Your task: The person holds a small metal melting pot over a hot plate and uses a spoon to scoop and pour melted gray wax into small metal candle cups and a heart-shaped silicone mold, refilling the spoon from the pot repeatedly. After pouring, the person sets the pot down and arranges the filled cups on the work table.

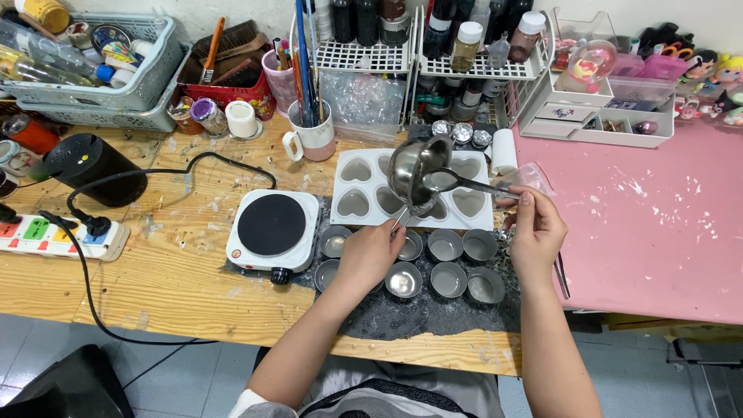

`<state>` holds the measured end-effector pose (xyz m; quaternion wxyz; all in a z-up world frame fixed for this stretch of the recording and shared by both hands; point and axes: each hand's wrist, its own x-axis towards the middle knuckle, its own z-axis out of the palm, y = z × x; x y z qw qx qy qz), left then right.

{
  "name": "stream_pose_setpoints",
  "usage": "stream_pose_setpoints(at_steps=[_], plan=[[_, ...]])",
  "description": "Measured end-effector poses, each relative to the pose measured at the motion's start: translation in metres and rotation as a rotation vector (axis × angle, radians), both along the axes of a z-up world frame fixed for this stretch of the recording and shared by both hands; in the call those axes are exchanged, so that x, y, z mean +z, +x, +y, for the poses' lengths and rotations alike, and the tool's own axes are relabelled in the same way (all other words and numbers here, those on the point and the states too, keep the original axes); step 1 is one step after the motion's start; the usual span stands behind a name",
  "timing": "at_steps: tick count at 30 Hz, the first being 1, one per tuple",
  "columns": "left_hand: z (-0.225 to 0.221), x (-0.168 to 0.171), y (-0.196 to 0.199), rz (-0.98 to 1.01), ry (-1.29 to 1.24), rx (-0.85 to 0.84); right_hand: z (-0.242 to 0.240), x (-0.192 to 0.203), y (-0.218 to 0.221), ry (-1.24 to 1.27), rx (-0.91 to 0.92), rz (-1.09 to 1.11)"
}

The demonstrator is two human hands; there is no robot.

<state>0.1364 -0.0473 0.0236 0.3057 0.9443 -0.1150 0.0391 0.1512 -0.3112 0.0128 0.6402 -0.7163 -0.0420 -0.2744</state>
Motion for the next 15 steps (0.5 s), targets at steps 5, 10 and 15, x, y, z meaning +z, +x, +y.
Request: stream_pose_setpoints(at_steps=[5, 10, 15], plan=[[0.003, -0.003, 0.0, 0.084, -0.093, -0.005, -0.001, 0.001, 0.002, 0.11, 0.06, 0.094], [-0.005, -0.004, 0.006, 0.157, -0.226, -0.026, -0.009, 0.004, 0.002, 0.179, 0.058, 0.122], [-0.025, 0.005, 0.008, 0.112, -0.117, -0.076, -0.019, 0.009, 0.0, 0.242, 0.004, 0.092]])
